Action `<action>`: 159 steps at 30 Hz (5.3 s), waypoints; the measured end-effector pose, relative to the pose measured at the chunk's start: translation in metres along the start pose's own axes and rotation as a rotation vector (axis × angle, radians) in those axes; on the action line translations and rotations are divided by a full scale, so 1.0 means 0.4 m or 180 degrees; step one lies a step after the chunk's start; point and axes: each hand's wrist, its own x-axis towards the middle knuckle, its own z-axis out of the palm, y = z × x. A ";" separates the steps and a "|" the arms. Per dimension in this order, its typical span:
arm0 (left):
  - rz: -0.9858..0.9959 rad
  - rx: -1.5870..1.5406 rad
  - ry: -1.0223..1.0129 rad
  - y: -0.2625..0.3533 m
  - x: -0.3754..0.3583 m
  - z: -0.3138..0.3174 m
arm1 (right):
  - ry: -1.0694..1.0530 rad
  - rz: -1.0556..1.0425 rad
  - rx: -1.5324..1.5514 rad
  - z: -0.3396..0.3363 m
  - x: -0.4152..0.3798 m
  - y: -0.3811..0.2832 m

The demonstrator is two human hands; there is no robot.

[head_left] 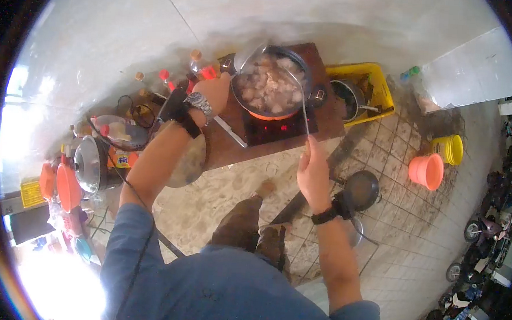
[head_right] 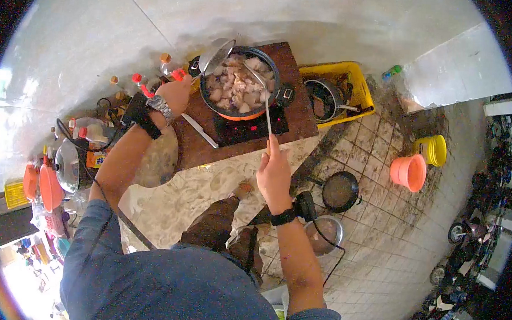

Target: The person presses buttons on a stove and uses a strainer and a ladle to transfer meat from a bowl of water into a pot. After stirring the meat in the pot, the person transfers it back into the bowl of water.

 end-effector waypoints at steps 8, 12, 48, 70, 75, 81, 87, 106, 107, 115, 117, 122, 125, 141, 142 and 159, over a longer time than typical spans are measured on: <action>-0.0245 -0.0479 -0.0120 -0.048 -0.029 0.016 | -0.0344 0.0118 0.0415 0.120 0.071 0.060; -0.0363 -0.0787 -0.0092 -0.040 -0.042 0.038 | -0.0463 0.0123 0.0061 0.115 0.073 0.042; 0.2779 -0.2419 -0.0361 1.416 -0.326 0.464 | 0.3378 0.3958 0.1427 0.047 -1.278 0.625; 0.2765 -0.1042 -0.0743 1.893 -0.273 2.087 | 0.4181 0.3565 0.0434 0.818 -1.646 1.840; 0.3980 -0.2073 -0.0523 1.994 -0.288 1.895 | 0.3702 0.4137 0.0169 0.723 -1.686 1.891; 0.4933 -0.1154 -0.0633 2.246 -0.428 1.817 | 0.2213 0.4991 -0.0417 0.630 -1.691 2.057; 0.5982 0.0136 0.0028 2.563 -0.480 1.981 | 0.1723 0.4552 -0.1269 0.549 -1.653 2.177; 0.6459 0.1372 0.0256 2.644 -0.430 2.064 | 0.0860 0.4101 -0.1646 0.462 -1.722 2.138; 0.6331 0.0875 -0.0638 2.664 -0.442 2.079 | 0.0831 0.4187 -0.1588 0.464 -1.722 2.155; 0.6634 0.1184 -0.0716 2.670 -0.426 2.077 | 0.0860 0.3932 -0.1785 0.446 -1.717 2.225; 0.6375 0.1785 -0.0387 2.647 -0.437 2.048 | 0.0648 0.4294 -0.2054 0.430 -1.673 2.183; 0.6466 0.1839 -0.0820 2.580 -0.431 2.010 | 0.0086 0.4011 -0.1635 0.434 -1.705 2.243; 0.5831 0.2211 -0.1821 2.539 -0.435 1.988 | -0.0254 0.3899 -0.1058 0.401 -1.757 2.261; 0.4934 0.1807 -0.3904 2.384 -0.446 2.070 | 0.1591 0.4282 0.3797 0.690 -1.789 1.998; 0.4927 0.1822 -0.3897 2.370 -0.455 2.068 | 0.1830 0.4321 0.3727 0.697 -1.761 1.962; 0.5187 0.1327 -0.2495 2.256 -0.524 2.126 | 0.1288 0.3839 -0.1844 0.468 -1.628 2.212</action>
